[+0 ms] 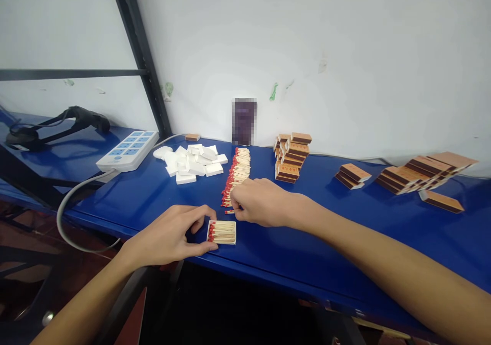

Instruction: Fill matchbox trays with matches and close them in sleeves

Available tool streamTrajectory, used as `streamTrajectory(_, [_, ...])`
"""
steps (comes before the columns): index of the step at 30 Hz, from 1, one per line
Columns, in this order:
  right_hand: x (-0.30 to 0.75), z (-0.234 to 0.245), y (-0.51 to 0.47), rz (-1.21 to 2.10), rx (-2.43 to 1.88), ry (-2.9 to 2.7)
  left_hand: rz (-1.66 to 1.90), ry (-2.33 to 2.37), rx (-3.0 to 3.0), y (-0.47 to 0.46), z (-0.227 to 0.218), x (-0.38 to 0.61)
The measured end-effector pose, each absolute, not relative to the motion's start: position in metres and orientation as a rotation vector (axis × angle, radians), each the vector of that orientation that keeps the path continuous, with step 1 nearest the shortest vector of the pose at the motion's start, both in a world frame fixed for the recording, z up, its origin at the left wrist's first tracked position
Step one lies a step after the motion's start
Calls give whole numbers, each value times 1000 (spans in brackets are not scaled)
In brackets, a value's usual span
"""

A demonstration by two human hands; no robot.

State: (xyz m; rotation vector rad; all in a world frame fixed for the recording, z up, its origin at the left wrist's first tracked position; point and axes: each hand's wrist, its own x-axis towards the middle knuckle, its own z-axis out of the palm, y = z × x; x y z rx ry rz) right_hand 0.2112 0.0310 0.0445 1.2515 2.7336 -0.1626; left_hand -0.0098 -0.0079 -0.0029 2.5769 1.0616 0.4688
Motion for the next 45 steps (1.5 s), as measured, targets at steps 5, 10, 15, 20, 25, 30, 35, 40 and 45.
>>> streamTrajectory(5, [210,42,30,-160,1225,2721,466,1055,2571,-9,-2,-10])
streamTrajectory(10, [211,44,28,-119,1210,2723,465,1049,2580,-8,-2,-10])
streamTrajectory(15, [210,60,21,-189,1265,2745,475,1042,2585,-8,-2,-10])
streamTrajectory(20, [205,62,6,-361,1144,2808,465,1038,2598,-9,-2,-10])
streamTrajectory(25, [197,46,-1,-399,1075,2842,473,1046,2607,-9,-1,-10])
streamTrajectory(30, [194,45,-2,-586,1025,2869,468,1044,2601,-8,0,-10])
streamTrajectory(35, [202,56,4,-577,1120,2842,464,1043,2591,-8,-1,-9])
streamTrajectory(40, [211,60,24,-84,1440,2745,473,1045,2577,-9,-1,-9])
streamTrajectory(45, [211,47,35,-65,1370,2746,470,1044,2573,-9,-1,-9])
